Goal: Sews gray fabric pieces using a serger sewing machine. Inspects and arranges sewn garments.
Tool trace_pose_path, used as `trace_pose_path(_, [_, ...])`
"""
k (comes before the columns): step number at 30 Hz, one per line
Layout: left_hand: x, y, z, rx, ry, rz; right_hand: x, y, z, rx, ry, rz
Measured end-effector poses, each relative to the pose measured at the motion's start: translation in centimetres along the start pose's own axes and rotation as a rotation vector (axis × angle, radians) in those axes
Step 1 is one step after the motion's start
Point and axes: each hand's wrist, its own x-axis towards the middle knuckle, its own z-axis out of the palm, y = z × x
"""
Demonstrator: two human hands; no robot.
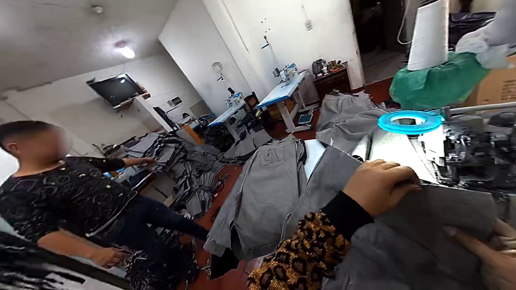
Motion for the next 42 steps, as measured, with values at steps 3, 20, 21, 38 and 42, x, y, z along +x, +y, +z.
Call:
trace_pose_path(3, [-0.9, 0.8, 1.0, -0.005, 0.147, 0.047, -0.2, -0.7, -1.7, 0.323, -0.167, 0.169])
trace_pose_path(20, [-4.5, -2.3, 3.5, -0.114, 0.307, -0.005, 0.6, -0.3, 3.7, 0.001, 0.055, -0.007])
trace_pose_path(21, [-4.5, -2.5, 3.3, -0.125, 0.28, -0.013, 0.3, 0.0, 3.7, -0.015, 0.058, -0.015])
trace_pose_path(38, [-7.3, 1.2, -5.6, -0.052, 0.41, 0.007, 0.2, 0.9, 3.2, -0.358, -0.848, -0.03])
trace_pose_path(42, [-6.8, 4.4, -7.8, 0.081, 0.524, 0.05, -2.2, 2.6, 2.7, -0.373, -0.636, -0.47])
